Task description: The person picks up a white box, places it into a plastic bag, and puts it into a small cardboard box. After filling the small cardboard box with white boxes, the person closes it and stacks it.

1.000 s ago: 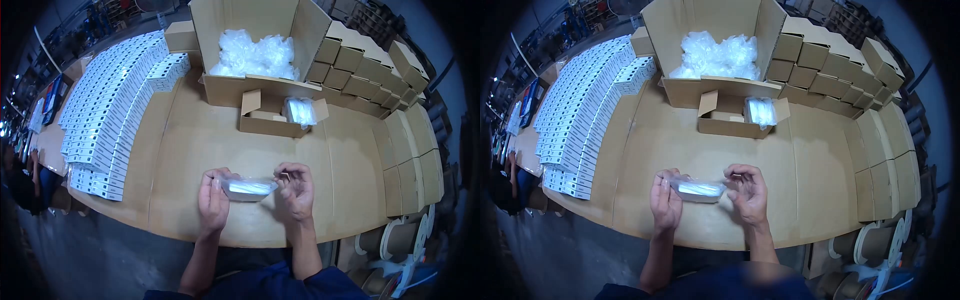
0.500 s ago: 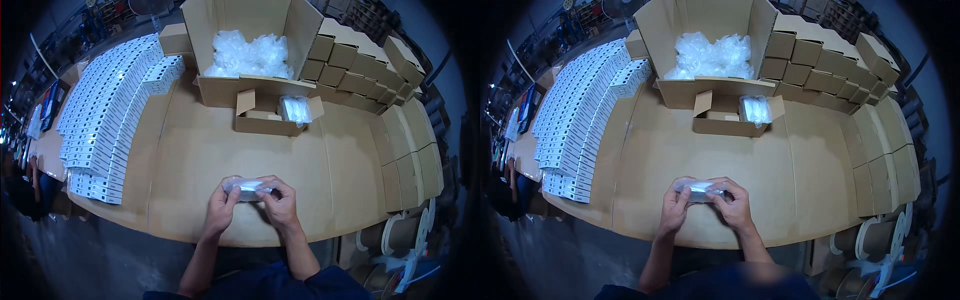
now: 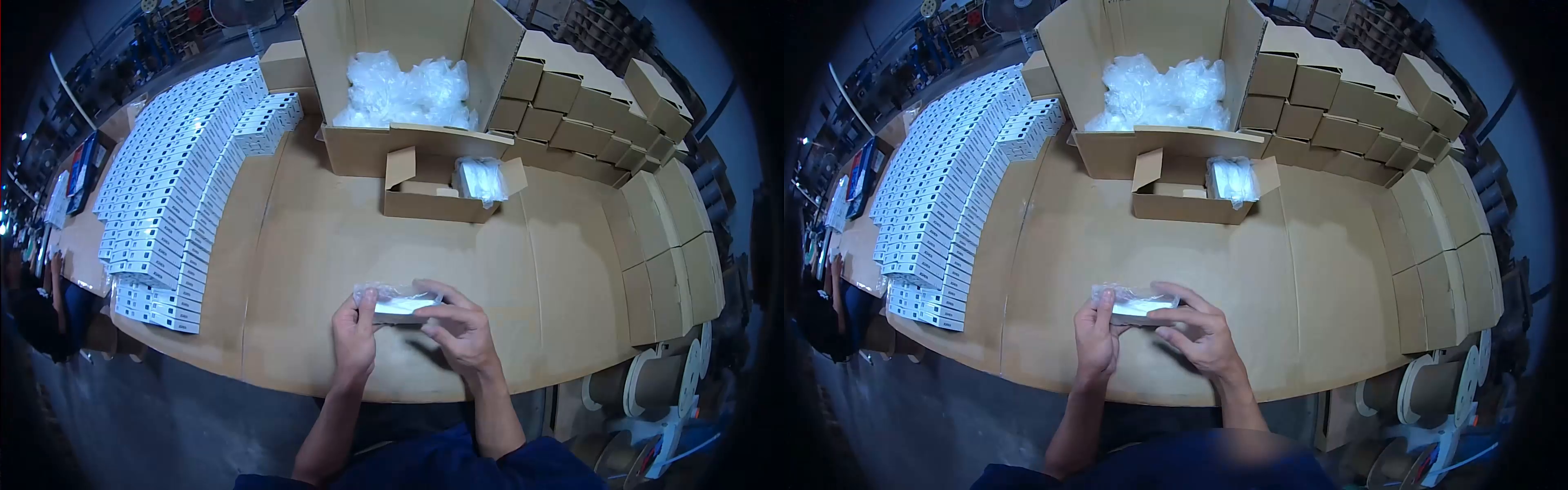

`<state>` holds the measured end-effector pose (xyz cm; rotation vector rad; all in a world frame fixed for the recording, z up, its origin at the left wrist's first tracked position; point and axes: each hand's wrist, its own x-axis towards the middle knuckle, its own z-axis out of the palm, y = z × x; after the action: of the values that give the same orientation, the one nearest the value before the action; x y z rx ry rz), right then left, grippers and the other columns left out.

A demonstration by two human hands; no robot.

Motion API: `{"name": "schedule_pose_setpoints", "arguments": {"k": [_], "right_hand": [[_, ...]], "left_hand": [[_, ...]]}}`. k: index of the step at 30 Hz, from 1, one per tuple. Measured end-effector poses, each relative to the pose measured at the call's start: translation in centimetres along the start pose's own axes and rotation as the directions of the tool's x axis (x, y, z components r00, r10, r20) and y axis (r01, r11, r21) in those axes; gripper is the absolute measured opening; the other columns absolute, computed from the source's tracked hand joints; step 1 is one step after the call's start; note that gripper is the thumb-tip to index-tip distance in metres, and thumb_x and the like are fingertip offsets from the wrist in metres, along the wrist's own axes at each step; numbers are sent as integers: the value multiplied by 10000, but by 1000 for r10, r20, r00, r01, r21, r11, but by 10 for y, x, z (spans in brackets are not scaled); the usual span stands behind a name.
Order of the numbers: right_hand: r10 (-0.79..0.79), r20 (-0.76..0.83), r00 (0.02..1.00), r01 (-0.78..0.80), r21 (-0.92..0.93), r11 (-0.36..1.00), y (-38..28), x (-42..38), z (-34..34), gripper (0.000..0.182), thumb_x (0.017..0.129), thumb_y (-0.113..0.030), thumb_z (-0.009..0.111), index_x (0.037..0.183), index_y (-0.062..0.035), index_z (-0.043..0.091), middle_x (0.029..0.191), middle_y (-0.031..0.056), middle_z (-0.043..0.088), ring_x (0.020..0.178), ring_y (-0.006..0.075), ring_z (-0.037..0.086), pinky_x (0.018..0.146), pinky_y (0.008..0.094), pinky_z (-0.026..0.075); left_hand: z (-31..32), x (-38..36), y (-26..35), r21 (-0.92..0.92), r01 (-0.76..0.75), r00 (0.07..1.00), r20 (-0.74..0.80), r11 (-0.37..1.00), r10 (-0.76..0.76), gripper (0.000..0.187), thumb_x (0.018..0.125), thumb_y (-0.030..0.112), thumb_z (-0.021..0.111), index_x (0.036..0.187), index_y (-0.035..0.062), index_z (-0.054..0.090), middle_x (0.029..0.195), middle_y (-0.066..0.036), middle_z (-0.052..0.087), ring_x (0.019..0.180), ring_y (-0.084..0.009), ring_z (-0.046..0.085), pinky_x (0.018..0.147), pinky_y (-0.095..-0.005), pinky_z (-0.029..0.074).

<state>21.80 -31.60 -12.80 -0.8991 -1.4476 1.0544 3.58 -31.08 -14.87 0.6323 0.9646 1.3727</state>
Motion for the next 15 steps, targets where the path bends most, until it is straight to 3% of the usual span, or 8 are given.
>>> {"name": "schedule_pose_setpoints", "arguments": {"k": [2,3,6,9,12,13,15], "right_hand": [[146,97,985,-130,-153,980,-9,1,-1,321,810,-6,808,1129,-31,777,1260,176,709,1106,282,688,1050,396,492],[96,56,994,-81,-218,972,-14,3,3,332,794,-13,825,1122,-34,778,1111,146,765,1039,270,715,976,374,525],[87,51,995,-74,-217,973,-6,2,2,322,803,-16,826,1121,-34,775,1080,137,774,1047,267,715,918,366,541],[193,19,981,-187,-168,968,-12,3,2,317,807,-22,828,1119,-24,767,1112,145,770,1057,270,716,926,361,550],[274,-18,961,-275,-98,957,-8,3,0,309,814,-41,827,1116,-19,763,1115,145,770,1088,267,713,960,359,549],[274,-21,962,-274,-17,962,-1,1,-2,304,818,-57,827,1110,-8,760,1157,130,765,1193,295,680,1040,397,517],[199,35,979,-194,-100,976,4,3,-7,309,818,-67,829,1111,2,756,1185,118,760,1254,321,645,1084,433,483]], "left_hand": [[1,0,-3,49,-27,1000,5,998,26,308,1109,245,522,1054,-30,649,1009,-111,714,932,-141,688,842,-310,579],[0,0,-5,74,-39,999,9,996,38,297,1111,238,515,1031,-22,635,1017,-113,710,937,-141,686,839,-311,582],[-16,6,-19,-171,-6,996,82,985,20,209,1116,206,470,1042,22,535,1064,-136,694,996,-229,718,858,-400,638],[-11,2,-12,-151,51,994,101,987,-36,190,1123,220,435,1036,56,473,1209,-180,639,1048,-263,700,881,-435,633],[-6,-1,-2,-161,32,994,106,986,-15,150,1117,160,438,1096,14,466,1369,-229,540,1133,-254,663,896,-409,619],[-4,-3,6,-169,38,992,126,985,-17,155,1108,144,456,1174,4,452,1404,-227,509,1166,-255,648,921,-405,607],[0,-7,21,-186,55,986,168,981,-23,280,1090,111,492,1330,-17,425,1476,-221,447,1230,-257,617,971,-397,583]]}}
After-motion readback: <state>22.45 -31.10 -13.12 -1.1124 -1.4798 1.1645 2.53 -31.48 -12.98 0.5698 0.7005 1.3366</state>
